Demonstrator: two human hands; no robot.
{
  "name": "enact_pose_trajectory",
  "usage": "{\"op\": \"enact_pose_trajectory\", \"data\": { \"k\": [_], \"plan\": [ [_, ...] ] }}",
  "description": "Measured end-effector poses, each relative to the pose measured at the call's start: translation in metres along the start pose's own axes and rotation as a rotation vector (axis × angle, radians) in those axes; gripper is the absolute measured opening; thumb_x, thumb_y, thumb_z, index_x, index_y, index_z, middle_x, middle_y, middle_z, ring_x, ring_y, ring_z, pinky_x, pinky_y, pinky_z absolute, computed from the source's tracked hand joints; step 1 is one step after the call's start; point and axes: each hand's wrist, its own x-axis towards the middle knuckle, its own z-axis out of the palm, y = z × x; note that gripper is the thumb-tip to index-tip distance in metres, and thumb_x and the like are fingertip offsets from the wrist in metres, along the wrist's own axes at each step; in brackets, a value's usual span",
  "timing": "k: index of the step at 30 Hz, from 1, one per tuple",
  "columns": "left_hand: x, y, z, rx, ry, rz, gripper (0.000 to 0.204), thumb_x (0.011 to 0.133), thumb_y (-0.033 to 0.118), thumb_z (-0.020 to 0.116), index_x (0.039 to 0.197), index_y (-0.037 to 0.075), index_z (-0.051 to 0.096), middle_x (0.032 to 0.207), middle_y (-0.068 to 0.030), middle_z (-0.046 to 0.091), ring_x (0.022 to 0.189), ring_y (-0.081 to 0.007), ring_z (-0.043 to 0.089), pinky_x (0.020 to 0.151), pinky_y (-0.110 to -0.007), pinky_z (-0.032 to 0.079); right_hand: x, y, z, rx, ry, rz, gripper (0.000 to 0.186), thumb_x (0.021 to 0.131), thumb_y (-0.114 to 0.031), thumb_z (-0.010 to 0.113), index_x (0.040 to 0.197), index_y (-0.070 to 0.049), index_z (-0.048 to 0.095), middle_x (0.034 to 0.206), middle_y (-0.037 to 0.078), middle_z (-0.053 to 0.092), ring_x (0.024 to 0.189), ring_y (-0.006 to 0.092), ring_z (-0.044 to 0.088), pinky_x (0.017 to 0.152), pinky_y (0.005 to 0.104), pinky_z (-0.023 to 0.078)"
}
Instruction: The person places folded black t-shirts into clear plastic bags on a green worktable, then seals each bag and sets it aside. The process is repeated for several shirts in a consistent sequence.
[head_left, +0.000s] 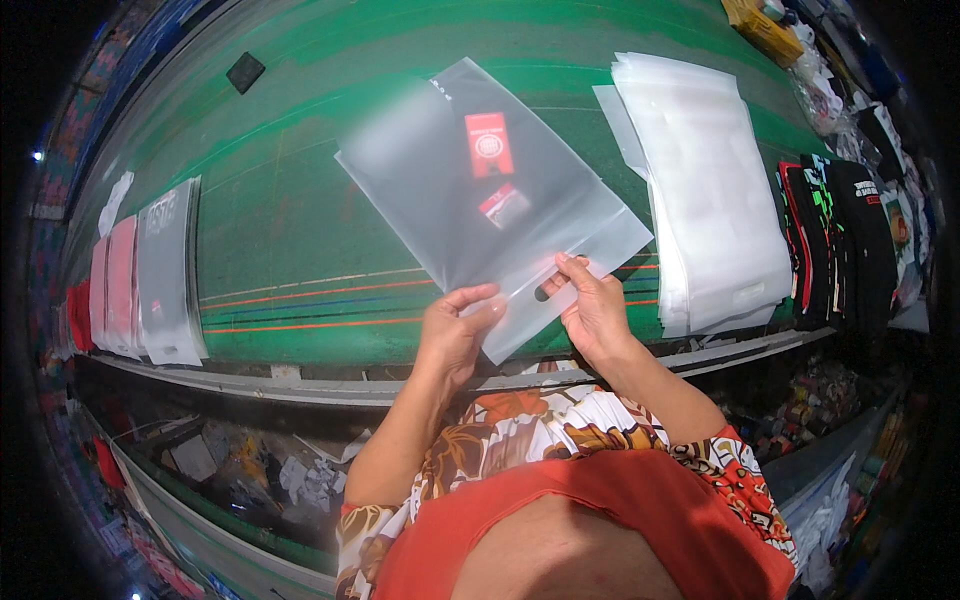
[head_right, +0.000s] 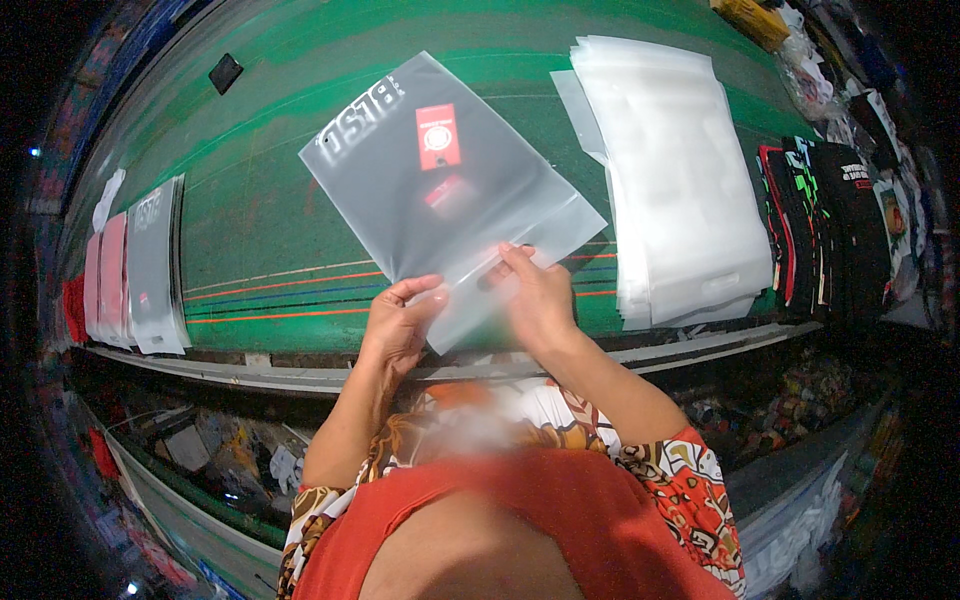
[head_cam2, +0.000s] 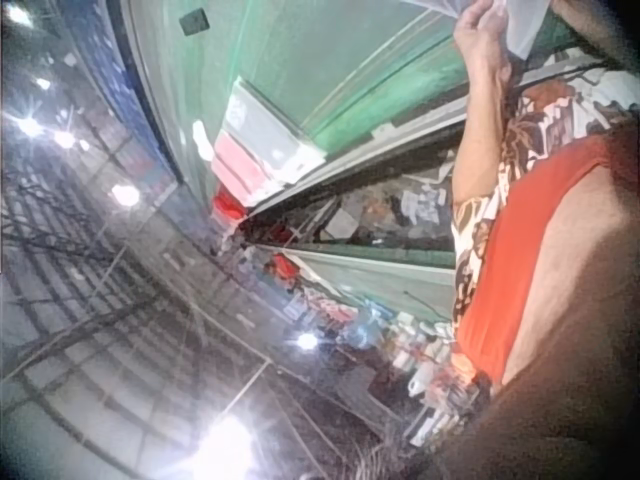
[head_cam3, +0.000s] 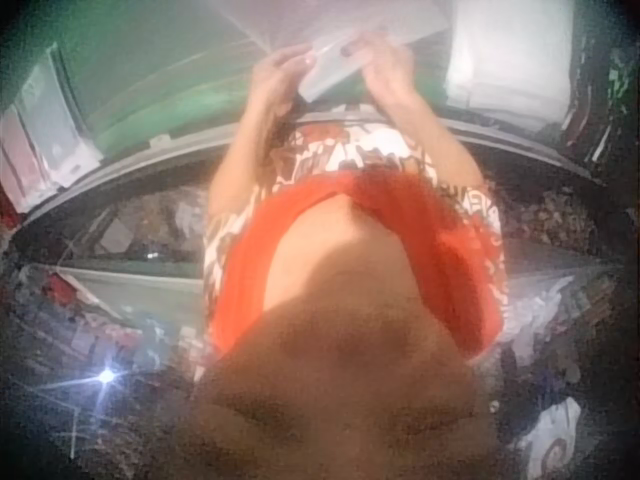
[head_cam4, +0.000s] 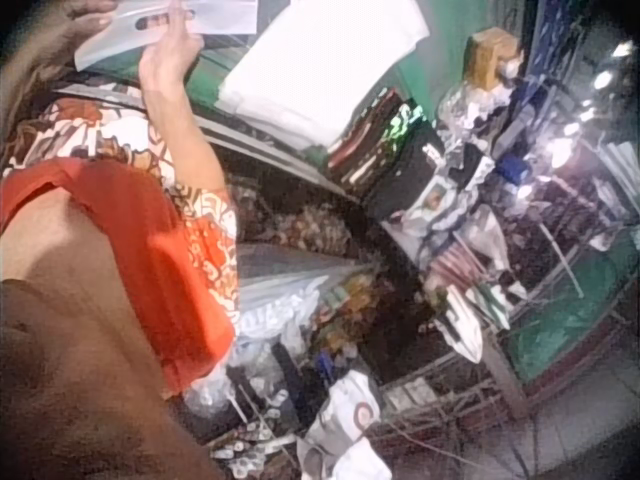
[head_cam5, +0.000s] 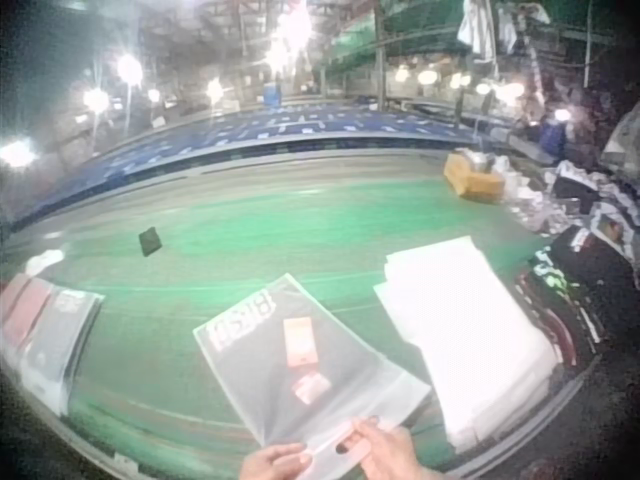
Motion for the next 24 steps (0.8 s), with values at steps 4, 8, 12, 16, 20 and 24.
{"op": "enact_pose_trajectory", "data": {
  "k": [4, 8, 12, 16, 20, 24],
  "plan": [
    [-0.003, 0.002, 0.001, 0.007, 0.000, -0.019, 0.030, 0.083, -0.007, 0.072, 0.112, -0.006, 0.063, 0.102, -0.0127, 0.067, 0.087, -0.0176, 0.066, 0.079, -0.027, 0.056, 0.004, 0.005, -0.006, 0.024, 0.006, -0.015, 0.013, 0.092, -0.007, 0.067, 0.101, 0.000, 0.060, 0.099, 0.009, 0.062, 0.092, 0.0185, 0.062, 0.083, 0.0340, 0.051],
    [-0.002, 0.000, -0.003, -0.004, -0.002, -0.019, 0.028, 0.083, -0.007, 0.072, 0.109, -0.004, 0.064, 0.100, -0.0112, 0.068, 0.085, -0.0170, 0.067, 0.076, -0.026, 0.057, 0.004, -0.002, -0.002, 0.083, 0.012, -0.029, 0.019, 0.091, -0.001, 0.065, 0.108, 0.003, 0.059, 0.105, 0.011, 0.062, 0.098, 0.0214, 0.062, 0.090, 0.0372, 0.052],
    [-0.004, 0.001, -0.002, -0.009, 0.004, -0.026, 0.026, 0.083, -0.008, 0.072, 0.108, -0.003, 0.065, 0.102, -0.0102, 0.068, 0.085, -0.0168, 0.067, 0.075, -0.025, 0.057, 0.007, -0.006, -0.004, 0.079, 0.038, -0.044, 0.022, 0.091, 0.001, 0.064, 0.111, 0.004, 0.058, 0.108, 0.012, 0.061, 0.100, 0.0230, 0.062, 0.094, 0.0392, 0.052],
    [-0.004, 0.001, -0.004, -0.021, -0.005, -0.026, 0.027, 0.083, -0.008, 0.072, 0.108, -0.003, 0.065, 0.103, -0.0103, 0.067, 0.087, -0.0171, 0.067, 0.077, -0.026, 0.057, 0.007, -0.006, -0.006, 0.061, 0.026, -0.043, 0.023, 0.091, 0.001, 0.064, 0.112, 0.004, 0.057, 0.110, 0.012, 0.061, 0.099, 0.0233, 0.062, 0.093, 0.0398, 0.053],
    [-0.004, -0.001, -0.006, -0.014, -0.005, -0.030, 0.027, 0.082, -0.009, 0.072, 0.108, -0.004, 0.065, 0.104, -0.0103, 0.066, 0.087, -0.0172, 0.067, 0.078, -0.026, 0.057, 0.011, -0.009, -0.010, 0.091, 0.050, -0.061, 0.024, 0.090, 0.001, 0.066, 0.112, 0.004, 0.058, 0.109, 0.012, 0.061, 0.098, 0.0233, 0.062, 0.092, 0.0401, 0.053],
    [-0.006, 0.001, -0.007, 0.017, 0.006, -0.045, 0.028, 0.082, -0.009, 0.072, 0.109, -0.004, 0.064, 0.105, -0.0105, 0.066, 0.087, -0.0173, 0.067, 0.077, -0.026, 0.057, 0.011, -0.010, -0.013, 0.055, 0.081, -0.064, 0.024, 0.089, 0.001, 0.067, 0.111, 0.004, 0.058, 0.108, 0.012, 0.061, 0.095, 0.0225, 0.062, 0.089, 0.0401, 0.053]
  ]
}}
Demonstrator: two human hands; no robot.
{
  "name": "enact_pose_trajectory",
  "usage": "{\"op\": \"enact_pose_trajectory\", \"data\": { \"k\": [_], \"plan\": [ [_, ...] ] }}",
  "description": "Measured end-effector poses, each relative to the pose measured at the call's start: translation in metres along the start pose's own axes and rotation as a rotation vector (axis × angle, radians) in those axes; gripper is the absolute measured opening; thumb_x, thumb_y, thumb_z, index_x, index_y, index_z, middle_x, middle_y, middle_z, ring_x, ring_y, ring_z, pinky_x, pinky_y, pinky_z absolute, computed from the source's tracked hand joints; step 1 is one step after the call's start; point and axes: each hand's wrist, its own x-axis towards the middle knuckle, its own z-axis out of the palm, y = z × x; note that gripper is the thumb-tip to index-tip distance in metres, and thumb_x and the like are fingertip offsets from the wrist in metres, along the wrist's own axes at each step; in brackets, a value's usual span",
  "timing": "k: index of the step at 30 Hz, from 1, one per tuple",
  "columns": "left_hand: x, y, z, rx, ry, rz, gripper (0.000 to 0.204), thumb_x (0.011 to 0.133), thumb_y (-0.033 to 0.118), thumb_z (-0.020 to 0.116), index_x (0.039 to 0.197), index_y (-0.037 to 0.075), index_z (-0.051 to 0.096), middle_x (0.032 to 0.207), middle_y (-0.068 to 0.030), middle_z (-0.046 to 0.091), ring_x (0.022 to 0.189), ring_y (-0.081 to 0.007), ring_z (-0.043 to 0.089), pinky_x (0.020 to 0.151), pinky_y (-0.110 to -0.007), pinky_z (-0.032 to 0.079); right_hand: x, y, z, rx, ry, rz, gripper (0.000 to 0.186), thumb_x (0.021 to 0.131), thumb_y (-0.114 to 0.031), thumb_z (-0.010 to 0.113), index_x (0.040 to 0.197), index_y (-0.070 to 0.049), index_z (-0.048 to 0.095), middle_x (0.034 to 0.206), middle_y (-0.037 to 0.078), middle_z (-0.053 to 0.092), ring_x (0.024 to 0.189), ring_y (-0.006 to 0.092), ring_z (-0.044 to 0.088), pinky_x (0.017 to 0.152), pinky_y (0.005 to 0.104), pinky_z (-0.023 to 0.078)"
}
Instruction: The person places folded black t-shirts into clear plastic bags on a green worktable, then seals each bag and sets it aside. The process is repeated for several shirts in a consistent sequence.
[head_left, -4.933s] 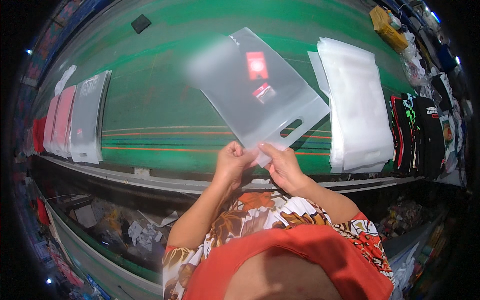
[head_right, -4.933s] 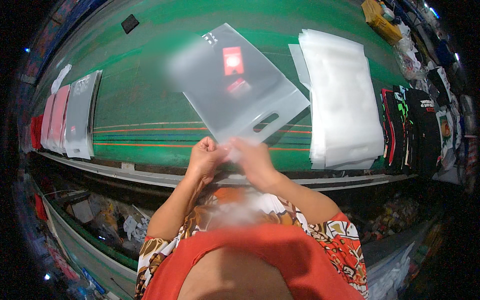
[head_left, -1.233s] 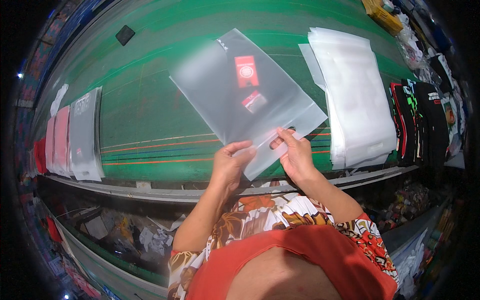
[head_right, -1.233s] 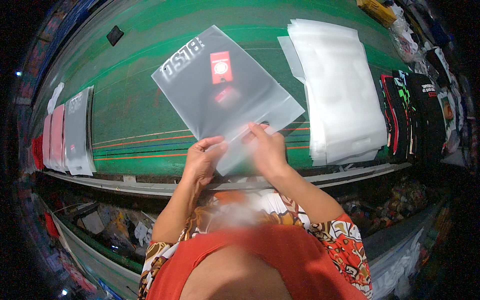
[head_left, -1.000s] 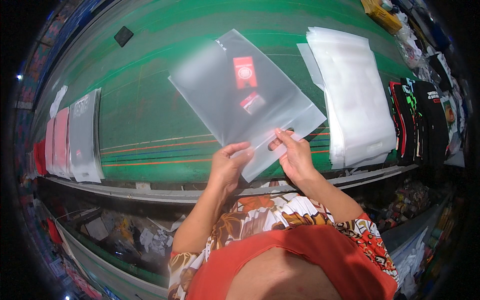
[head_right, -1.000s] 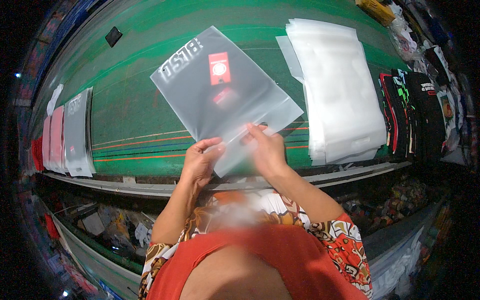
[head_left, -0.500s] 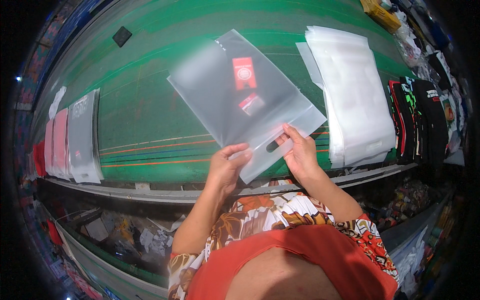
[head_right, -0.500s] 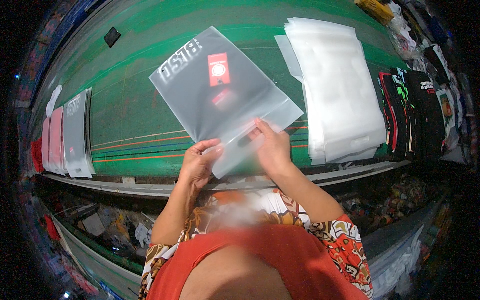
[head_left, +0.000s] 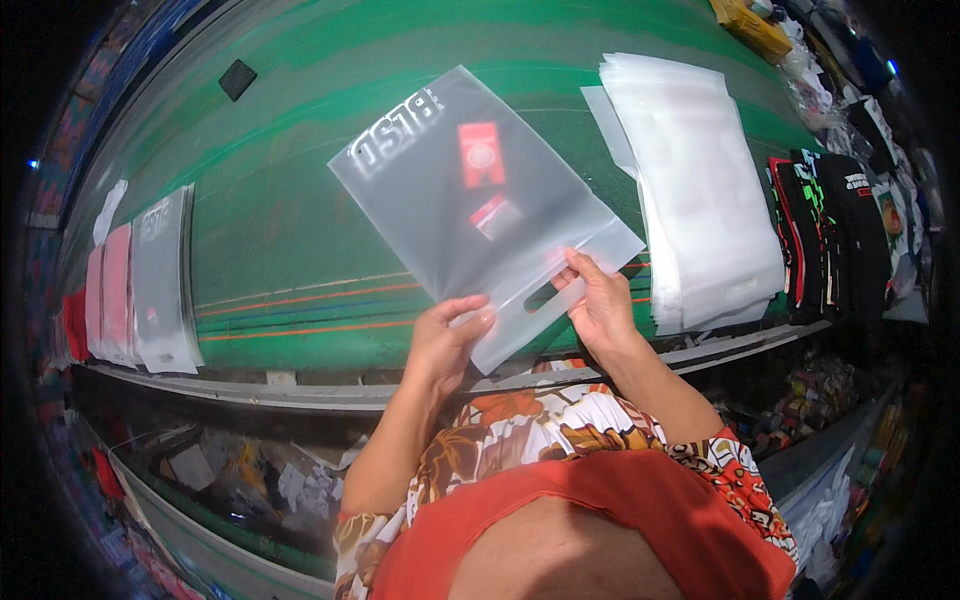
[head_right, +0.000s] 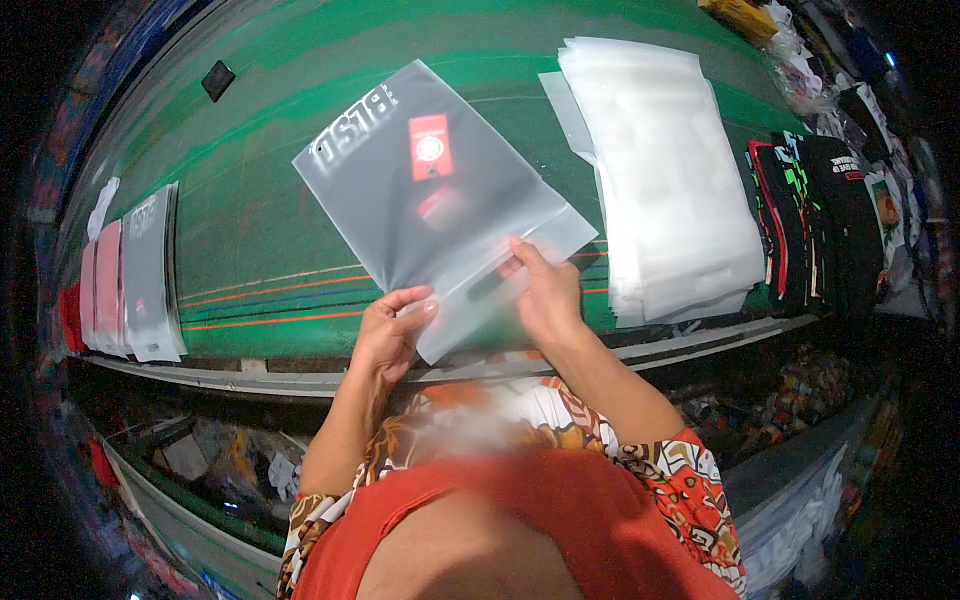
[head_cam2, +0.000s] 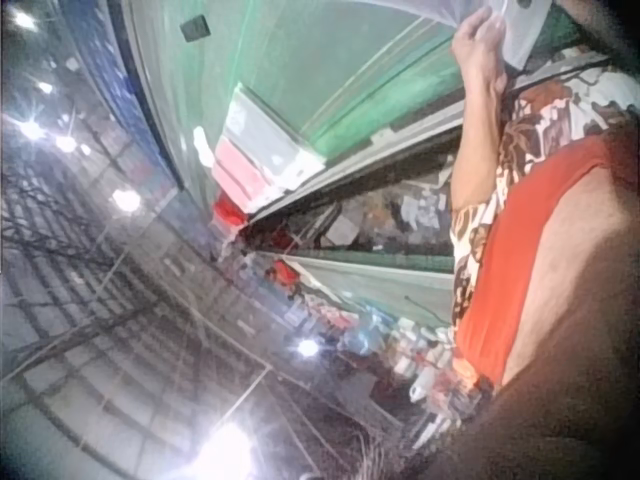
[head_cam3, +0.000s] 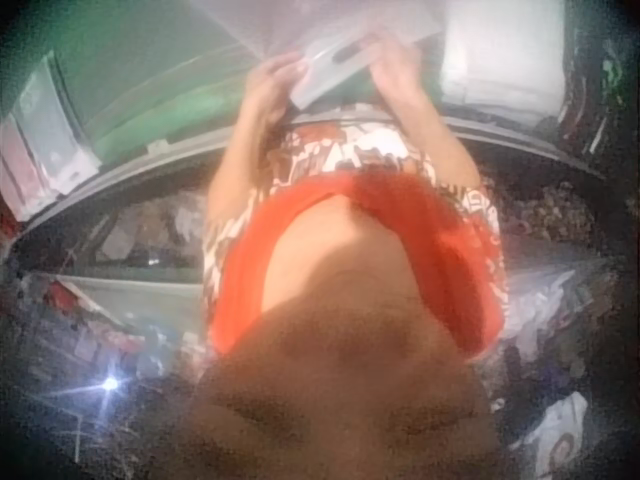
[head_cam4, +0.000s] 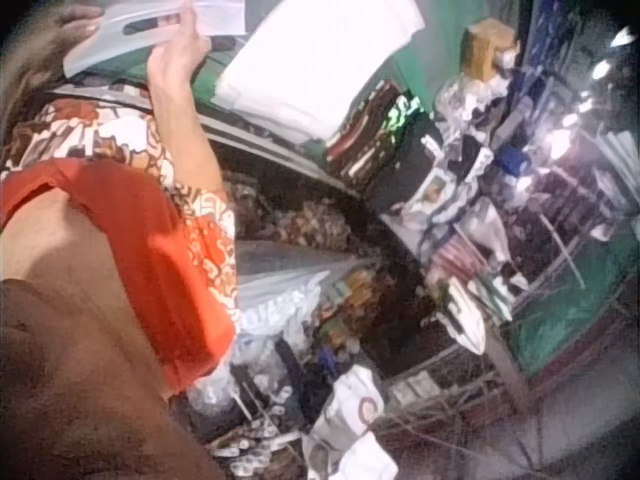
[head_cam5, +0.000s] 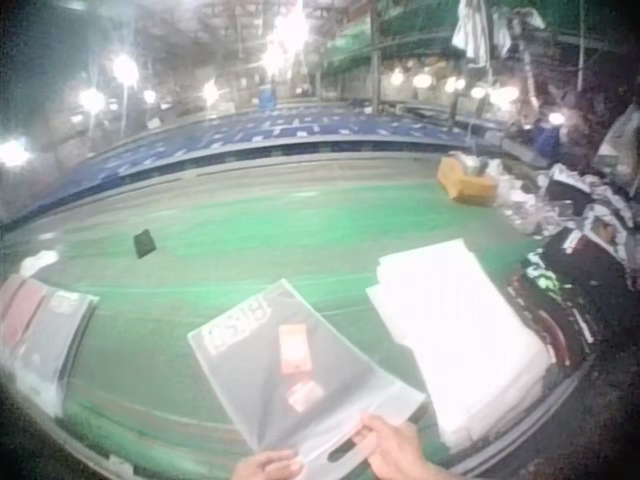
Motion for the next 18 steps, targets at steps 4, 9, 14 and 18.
{"op": "enact_pose_trajectory", "data": {
  "k": [4, 9, 14, 18],
  "plan": [
    [-0.001, -0.002, -0.002, -0.025, -0.007, 0.006, 0.029, 0.082, -0.009, 0.072, 0.110, -0.005, 0.064, 0.105, -0.0108, 0.066, 0.087, -0.0173, 0.067, 0.078, -0.026, 0.058, 0.000, 0.000, 0.001, 0.071, 0.005, 0.006, 0.023, 0.088, 0.003, 0.067, 0.109, 0.003, 0.058, 0.104, 0.011, 0.061, 0.092, 0.0216, 0.061, 0.086, 0.0404, 0.053],
    [-0.004, 0.001, -0.003, 0.015, -0.018, -0.013, 0.032, 0.084, -0.009, 0.071, 0.114, -0.008, 0.062, 0.105, -0.0149, 0.066, 0.092, -0.0198, 0.066, 0.083, -0.026, 0.055, -0.001, -0.002, 0.002, 0.063, 0.038, -0.003, 0.022, 0.088, 0.002, 0.067, 0.109, 0.002, 0.059, 0.102, 0.010, 0.062, 0.092, 0.0216, 0.062, 0.085, 0.0416, 0.053],
    [-0.007, 0.001, -0.007, 0.018, -0.005, 0.002, 0.031, 0.083, -0.008, 0.072, 0.113, -0.007, 0.063, 0.103, -0.0150, 0.066, 0.091, -0.0196, 0.066, 0.081, -0.027, 0.055, 0.003, -0.010, -0.006, 0.030, 0.033, -0.034, 0.028, 0.088, -0.001, 0.069, 0.114, 0.001, 0.058, 0.111, 0.010, 0.063, 0.100, 0.0231, 0.063, 0.089, 0.0410, 0.054],
    [-0.009, 0.004, -0.005, 0.016, 0.004, -0.029, 0.032, 0.083, -0.008, 0.072, 0.114, -0.007, 0.063, 0.103, -0.0153, 0.067, 0.090, -0.0194, 0.066, 0.080, -0.027, 0.055, 0.009, -0.011, -0.013, 0.024, 0.038, -0.032, 0.029, 0.089, -0.001, 0.069, 0.115, 0.001, 0.059, 0.111, 0.011, 0.064, 0.100, 0.0241, 0.064, 0.088, 0.0409, 0.054]
  ]
}}
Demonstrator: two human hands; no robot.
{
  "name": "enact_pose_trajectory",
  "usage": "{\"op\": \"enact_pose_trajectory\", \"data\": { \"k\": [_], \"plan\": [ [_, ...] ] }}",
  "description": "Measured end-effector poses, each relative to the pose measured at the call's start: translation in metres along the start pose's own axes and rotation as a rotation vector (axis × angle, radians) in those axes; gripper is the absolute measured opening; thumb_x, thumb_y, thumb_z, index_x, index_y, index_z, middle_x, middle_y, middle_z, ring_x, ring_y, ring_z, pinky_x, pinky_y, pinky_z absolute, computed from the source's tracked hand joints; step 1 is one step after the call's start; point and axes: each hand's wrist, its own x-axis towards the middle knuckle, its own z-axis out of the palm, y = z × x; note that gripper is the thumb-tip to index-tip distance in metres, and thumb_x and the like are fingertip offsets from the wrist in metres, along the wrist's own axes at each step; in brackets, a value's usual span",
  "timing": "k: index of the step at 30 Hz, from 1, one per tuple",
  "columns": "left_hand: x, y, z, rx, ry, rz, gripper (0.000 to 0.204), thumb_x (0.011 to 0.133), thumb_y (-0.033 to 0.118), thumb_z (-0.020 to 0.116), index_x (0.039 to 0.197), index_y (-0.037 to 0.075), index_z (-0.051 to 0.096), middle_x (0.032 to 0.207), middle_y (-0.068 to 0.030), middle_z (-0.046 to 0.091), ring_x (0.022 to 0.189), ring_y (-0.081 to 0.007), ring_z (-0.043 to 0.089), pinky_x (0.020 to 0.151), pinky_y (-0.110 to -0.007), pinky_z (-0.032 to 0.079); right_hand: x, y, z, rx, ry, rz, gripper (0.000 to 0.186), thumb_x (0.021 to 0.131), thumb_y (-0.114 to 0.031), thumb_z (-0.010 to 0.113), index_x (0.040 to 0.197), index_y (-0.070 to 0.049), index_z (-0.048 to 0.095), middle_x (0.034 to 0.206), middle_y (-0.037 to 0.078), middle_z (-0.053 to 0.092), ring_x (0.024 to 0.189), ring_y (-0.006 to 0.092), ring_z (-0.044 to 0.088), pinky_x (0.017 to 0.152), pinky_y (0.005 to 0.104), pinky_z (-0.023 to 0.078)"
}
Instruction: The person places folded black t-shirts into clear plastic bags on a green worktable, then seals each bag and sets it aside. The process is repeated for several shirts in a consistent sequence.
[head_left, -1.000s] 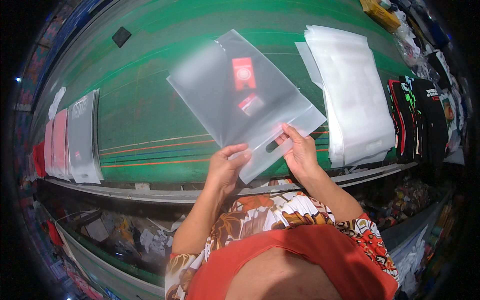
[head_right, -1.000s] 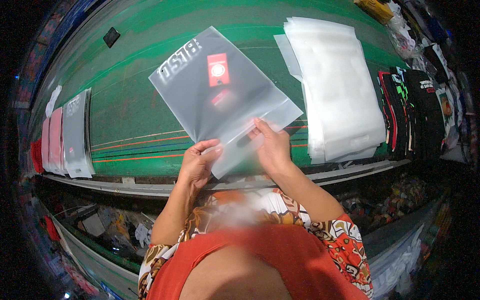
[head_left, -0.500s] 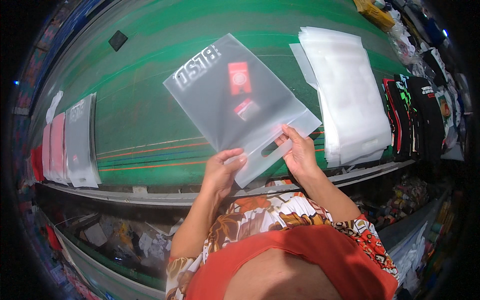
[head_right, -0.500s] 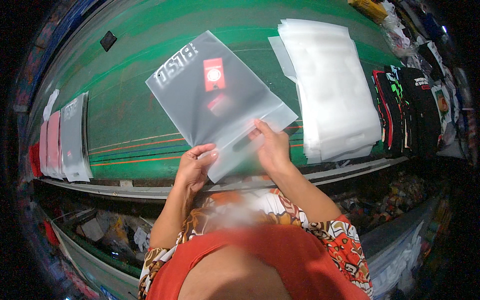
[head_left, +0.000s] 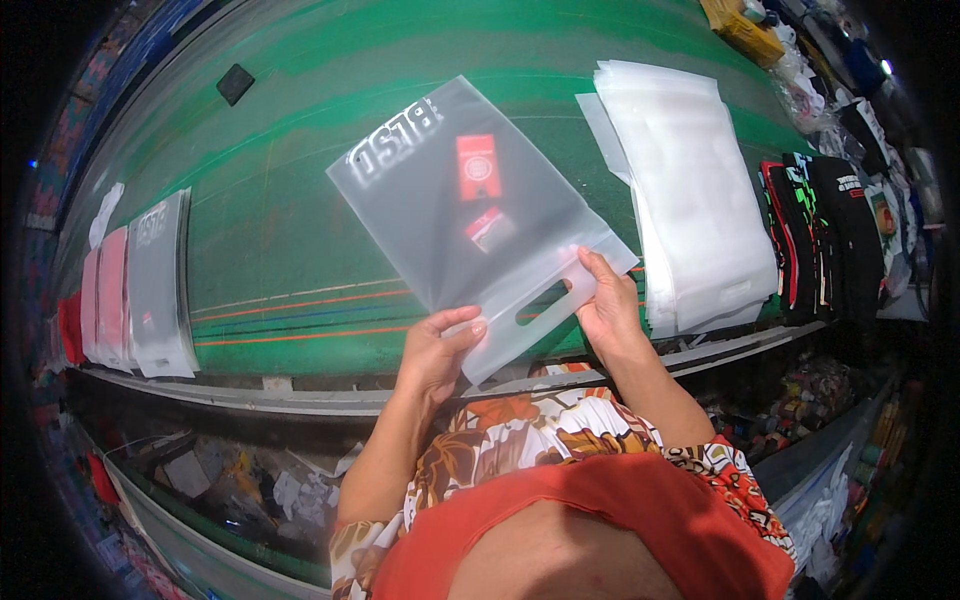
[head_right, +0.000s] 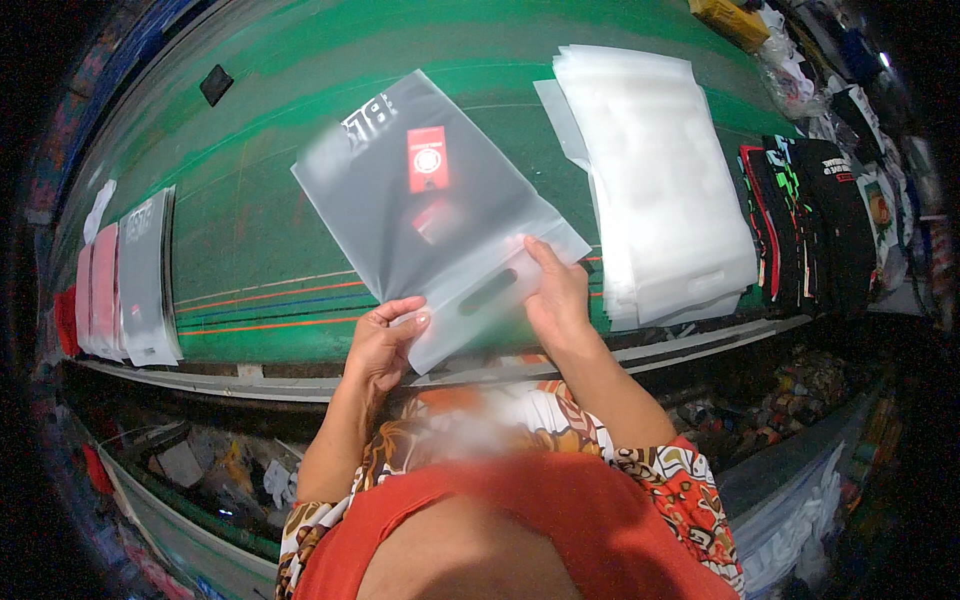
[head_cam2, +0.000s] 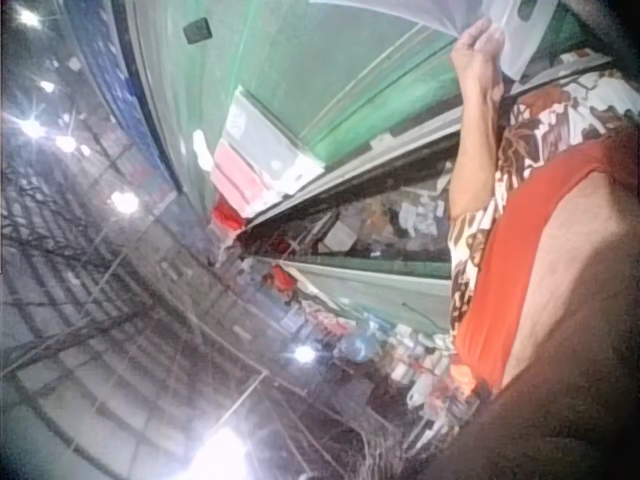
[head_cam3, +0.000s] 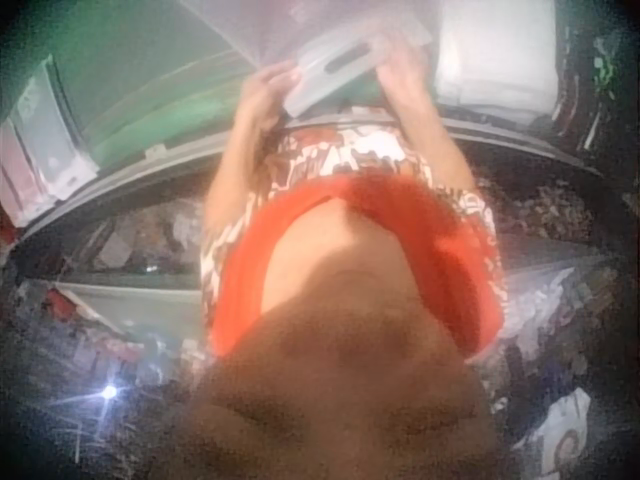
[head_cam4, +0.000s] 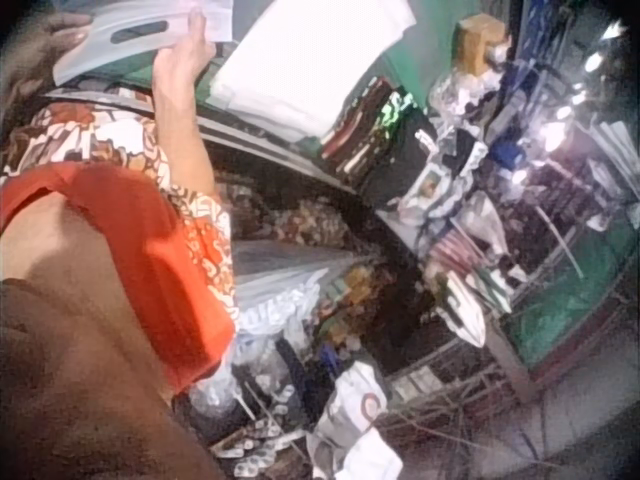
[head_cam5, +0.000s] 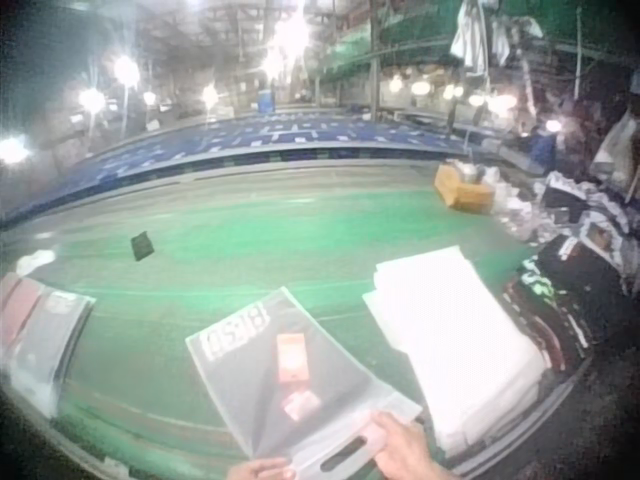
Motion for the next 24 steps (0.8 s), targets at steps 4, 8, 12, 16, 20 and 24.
{"op": "enact_pose_trajectory", "data": {
  "k": [4, 8, 12, 16, 20, 24],
  "plan": [
    [0.000, 0.000, -0.001, -0.012, -0.010, -0.001, 0.033, 0.083, -0.008, 0.072, 0.114, -0.007, 0.063, 0.103, -0.0158, 0.067, 0.090, -0.0194, 0.066, 0.080, -0.028, 0.055, -0.005, -0.003, 0.005, 0.009, -0.044, -0.052, 0.029, 0.089, 0.001, 0.067, 0.116, 0.002, 0.060, 0.112, 0.011, 0.064, 0.099, 0.0231, 0.064, 0.087, 0.0389, 0.053],
    [0.002, -0.001, -0.003, -0.012, -0.014, -0.022, 0.033, 0.083, -0.008, 0.072, 0.115, -0.007, 0.063, 0.103, -0.0158, 0.067, 0.089, -0.0195, 0.066, 0.080, -0.028, 0.055, -0.002, -0.005, 0.002, -0.013, -0.041, -0.036, 0.029, 0.090, 0.000, 0.067, 0.117, 0.002, 0.060, 0.112, 0.011, 0.064, 0.100, 0.0228, 0.064, 0.088, 0.0383, 0.053],
    [0.005, -0.004, -0.006, -0.022, -0.021, -0.023, 0.033, 0.083, -0.008, 0.072, 0.115, -0.007, 0.062, 0.103, -0.0160, 0.067, 0.089, -0.0198, 0.067, 0.079, -0.028, 0.056, -0.002, -0.004, 0.000, -0.004, -0.028, -0.010, 0.028, 0.090, -0.001, 0.067, 0.117, 0.002, 0.059, 0.111, 0.011, 0.064, 0.101, 0.0226, 0.064, 0.088, 0.0385, 0.053],
    [0.003, -0.002, -0.004, 0.002, -0.011, -0.005, 0.031, 0.083, -0.009, 0.071, 0.113, -0.006, 0.063, 0.101, -0.0153, 0.068, 0.087, -0.0191, 0.067, 0.077, -0.028, 0.057, 0.006, -0.011, -0.004, 0.036, -0.047, -0.030, 0.028, 0.089, -0.001, 0.068, 0.116, 0.003, 0.060, 0.111, 0.011, 0.065, 0.100, 0.0225, 0.064, 0.089, 0.0385, 0.053],
    [0.005, -0.003, -0.005, -0.011, -0.017, -0.012, 0.029, 0.083, -0.009, 0.071, 0.110, -0.004, 0.064, 0.099, -0.0133, 0.069, 0.083, -0.0174, 0.069, 0.075, -0.025, 0.059, 0.009, -0.012, -0.003, 0.022, 0.025, -0.066, 0.028, 0.089, -0.003, 0.069, 0.115, 0.003, 0.061, 0.112, 0.012, 0.065, 0.100, 0.0227, 0.064, 0.089, 0.0377, 0.053],
    [0.005, -0.003, -0.004, -0.018, -0.007, -0.008, 0.028, 0.083, -0.010, 0.071, 0.109, -0.005, 0.064, 0.098, -0.0135, 0.069, 0.083, -0.0174, 0.069, 0.075, -0.025, 0.059, 0.007, -0.015, 0.000, -0.004, 0.029, -0.073, 0.026, 0.090, -0.005, 0.069, 0.114, 0.003, 0.060, 0.109, 0.012, 0.065, 0.099, 0.0217, 0.064, 0.089, 0.0360, 0.052]
  ]
}}
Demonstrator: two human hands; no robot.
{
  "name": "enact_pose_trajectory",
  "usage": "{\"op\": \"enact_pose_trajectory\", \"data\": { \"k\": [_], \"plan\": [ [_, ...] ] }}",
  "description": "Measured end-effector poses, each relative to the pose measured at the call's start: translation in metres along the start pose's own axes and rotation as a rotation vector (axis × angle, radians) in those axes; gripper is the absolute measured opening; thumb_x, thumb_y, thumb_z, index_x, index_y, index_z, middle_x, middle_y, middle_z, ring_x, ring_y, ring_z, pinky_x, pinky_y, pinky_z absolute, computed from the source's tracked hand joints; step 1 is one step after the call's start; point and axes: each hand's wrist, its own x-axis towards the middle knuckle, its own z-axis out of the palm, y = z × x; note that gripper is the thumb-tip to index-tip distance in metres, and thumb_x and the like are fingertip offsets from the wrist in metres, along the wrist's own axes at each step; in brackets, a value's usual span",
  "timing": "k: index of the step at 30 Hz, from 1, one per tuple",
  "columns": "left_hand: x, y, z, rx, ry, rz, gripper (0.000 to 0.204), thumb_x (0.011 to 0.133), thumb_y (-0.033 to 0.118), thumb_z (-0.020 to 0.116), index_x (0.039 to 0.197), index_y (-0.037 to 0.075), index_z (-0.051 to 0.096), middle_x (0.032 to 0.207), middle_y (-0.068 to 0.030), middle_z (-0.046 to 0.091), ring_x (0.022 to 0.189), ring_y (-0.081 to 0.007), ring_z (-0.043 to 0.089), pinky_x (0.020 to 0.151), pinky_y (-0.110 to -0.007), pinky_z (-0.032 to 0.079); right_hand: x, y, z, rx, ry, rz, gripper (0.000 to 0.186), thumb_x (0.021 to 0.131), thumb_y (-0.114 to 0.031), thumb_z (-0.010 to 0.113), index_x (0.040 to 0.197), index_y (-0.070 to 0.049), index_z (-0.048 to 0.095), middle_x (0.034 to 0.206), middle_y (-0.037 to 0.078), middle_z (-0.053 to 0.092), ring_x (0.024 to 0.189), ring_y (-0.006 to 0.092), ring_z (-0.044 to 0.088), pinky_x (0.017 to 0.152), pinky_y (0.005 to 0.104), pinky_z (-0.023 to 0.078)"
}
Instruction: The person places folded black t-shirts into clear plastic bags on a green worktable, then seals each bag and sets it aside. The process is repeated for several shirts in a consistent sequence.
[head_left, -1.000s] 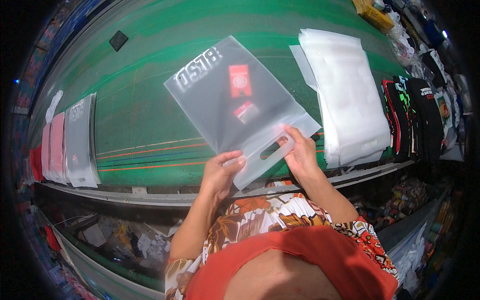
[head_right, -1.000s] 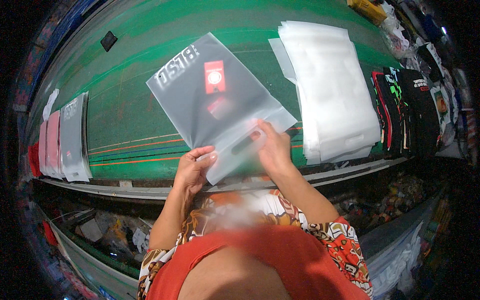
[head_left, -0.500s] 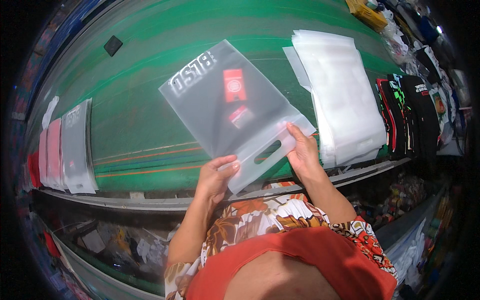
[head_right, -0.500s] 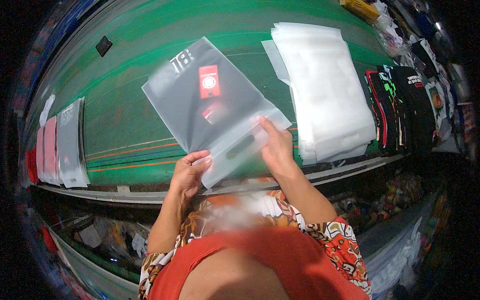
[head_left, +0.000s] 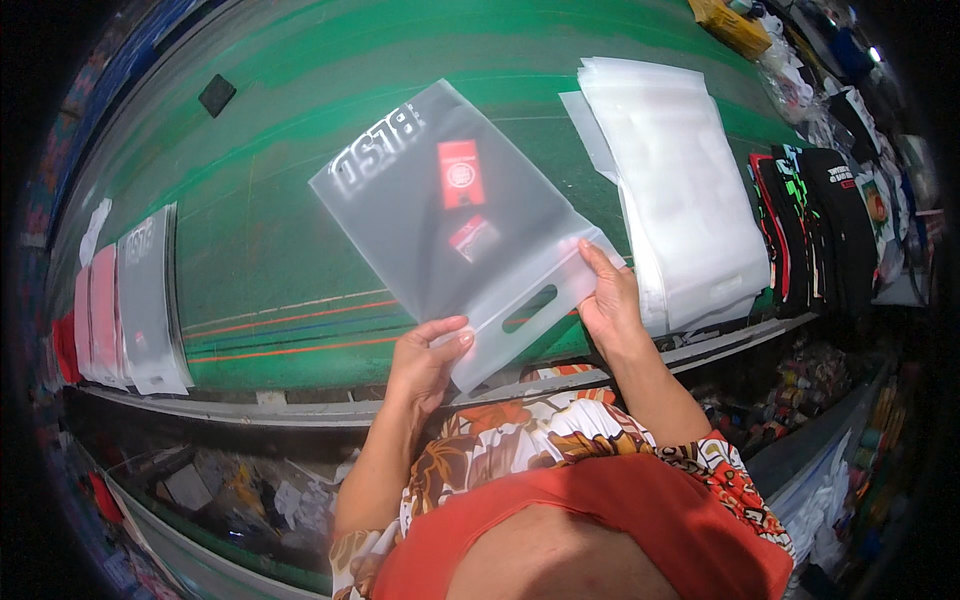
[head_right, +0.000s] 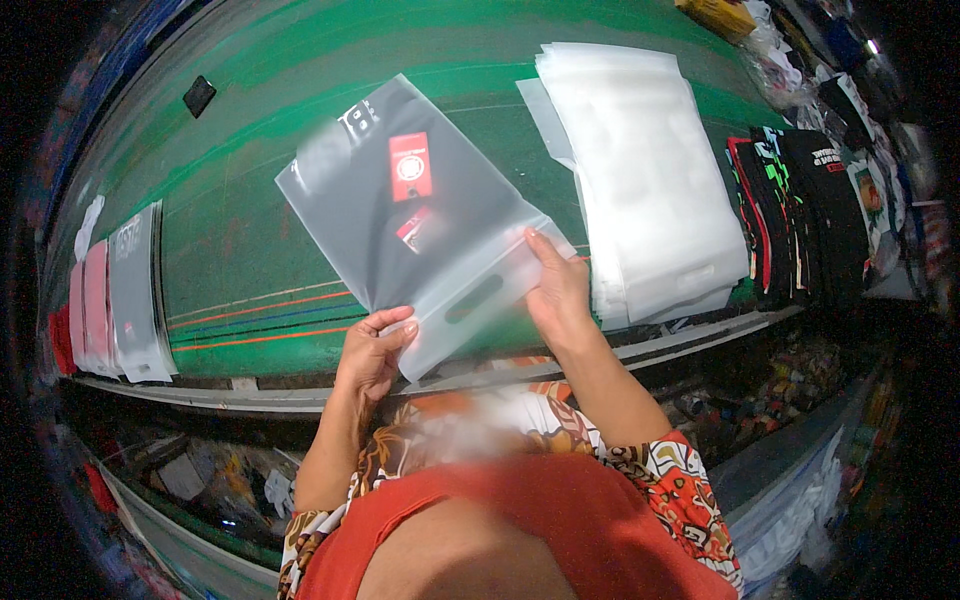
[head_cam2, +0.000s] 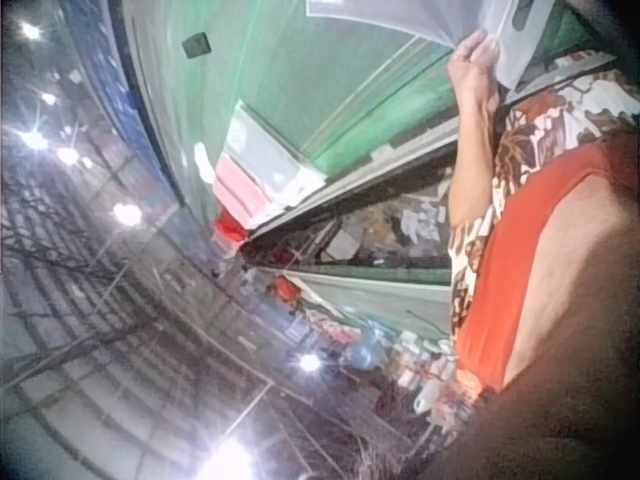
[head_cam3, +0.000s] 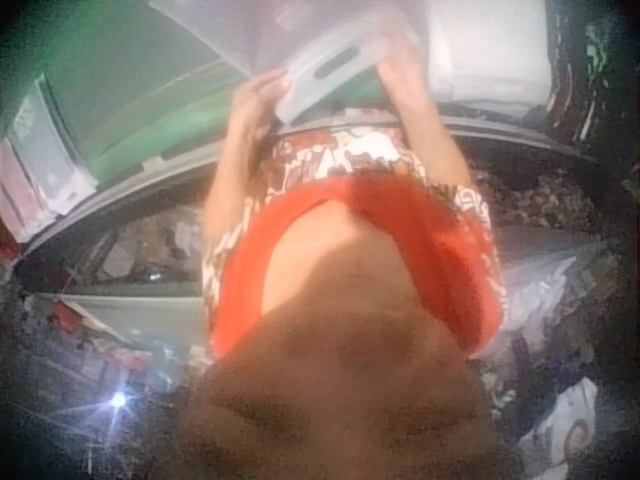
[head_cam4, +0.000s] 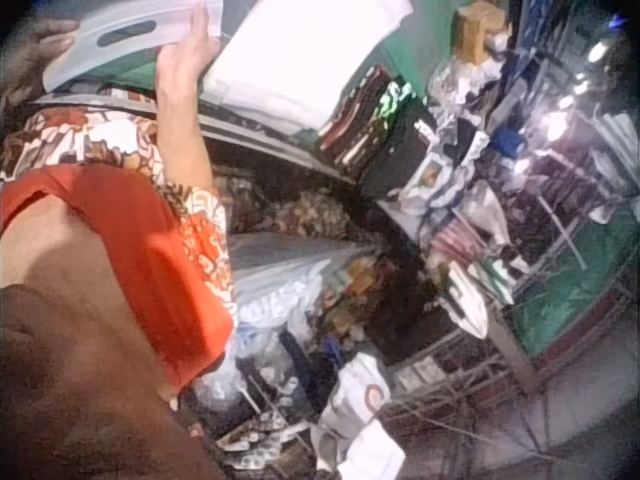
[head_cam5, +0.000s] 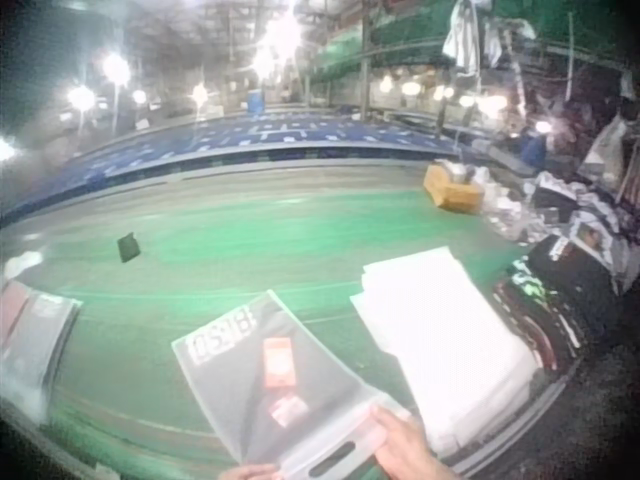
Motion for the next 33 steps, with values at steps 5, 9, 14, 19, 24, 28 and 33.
{"op": "enact_pose_trajectory", "data": {
  "k": [5, 9, 14, 19, 24, 28, 33],
  "plan": [
    [0.001, -0.001, -0.002, 0.005, 0.001, -0.013, 0.026, 0.083, -0.009, 0.070, 0.108, -0.004, 0.064, 0.096, -0.0135, 0.069, 0.082, -0.0177, 0.069, 0.074, -0.027, 0.060, 0.011, -0.005, -0.007, 0.041, -0.018, -0.020, 0.020, 0.092, -0.007, 0.067, 0.107, 0.002, 0.059, 0.103, 0.011, 0.066, 0.094, 0.0194, 0.063, 0.088, 0.0335, 0.051],
    [0.004, -0.005, -0.005, -0.015, 0.001, 0.000, 0.025, 0.083, -0.009, 0.070, 0.108, -0.003, 0.065, 0.095, -0.0138, 0.070, 0.082, -0.0182, 0.070, 0.073, -0.028, 0.060, 0.010, -0.007, -0.003, 0.029, -0.008, -0.017, 0.017, 0.093, -0.008, 0.067, 0.105, 0.002, 0.059, 0.101, 0.011, 0.066, 0.091, 0.0187, 0.063, 0.086, 0.0325, 0.052],
    [-0.001, 0.001, 0.001, 0.052, 0.018, 0.001, 0.030, 0.083, -0.010, 0.071, 0.112, -0.004, 0.064, 0.096, -0.0128, 0.069, 0.081, -0.0167, 0.069, 0.072, -0.026, 0.059, 0.015, -0.016, -0.003, -0.063, -0.040, -0.080, 0.015, 0.093, -0.010, 0.068, 0.101, 0.001, 0.061, 0.095, 0.009, 0.067, 0.087, 0.0171, 0.064, 0.081, 0.0304, 0.052],
    [0.003, 0.004, 0.001, 0.096, 0.007, 0.092, 0.044, 0.082, -0.007, 0.073, 0.124, -0.005, 0.061, 0.100, -0.0139, 0.067, 0.085, -0.0175, 0.065, 0.074, -0.026, 0.053, 0.030, -0.007, -0.001, -0.368, -0.099, -0.304, 0.016, 0.094, -0.014, 0.067, 0.097, 0.000, 0.061, 0.088, 0.009, 0.067, 0.082, 0.0144, 0.061, 0.076, 0.0274, 0.049],
    [0.024, 0.031, 0.000, 0.181, 0.031, 0.230, 0.045, 0.084, -0.001, 0.073, 0.127, -0.003, 0.060, 0.098, -0.0114, 0.066, 0.081, -0.0149, 0.063, 0.069, -0.026, 0.051, 0.063, -0.002, 0.013, -0.938, -0.109, -0.756, 0.021, 0.094, -0.013, 0.064, 0.106, 0.001, 0.053, 0.077, 0.012, 0.064, 0.068, 0.0210, 0.059, 0.071, 0.0343, 0.049],
    [0.017, 0.023, -0.010, 0.396, 0.012, 0.248, 0.038, 0.085, 0.001, 0.072, 0.122, 0.000, 0.063, 0.090, -0.0063, 0.065, 0.074, -0.0116, 0.060, 0.064, -0.024, 0.050, 0.037, -0.023, 0.022, -1.392, -0.140, -0.823, 0.034, 0.092, -0.010, 0.063, 0.120, -0.004, 0.044, 0.071, 0.016, 0.061, 0.069, 0.0352, 0.064, 0.066, 0.0415, 0.050],
    [-0.015, 0.022, -0.013, 1.096, -0.005, 0.485, 0.024, 0.090, 0.011, 0.069, 0.113, 0.006, 0.068, 0.073, -0.0105, 0.064, 0.062, -0.0194, 0.062, 0.059, -0.031, 0.050, 0.028, -0.018, 0.022, -1.680, -0.092, -1.122, 0.027, 0.089, -0.012, 0.066, 0.112, -0.006, 0.054, 0.092, 0.014, 0.064, 0.085, 0.0333, 0.065, 0.072, 0.0447, 0.050]
  ]
}}
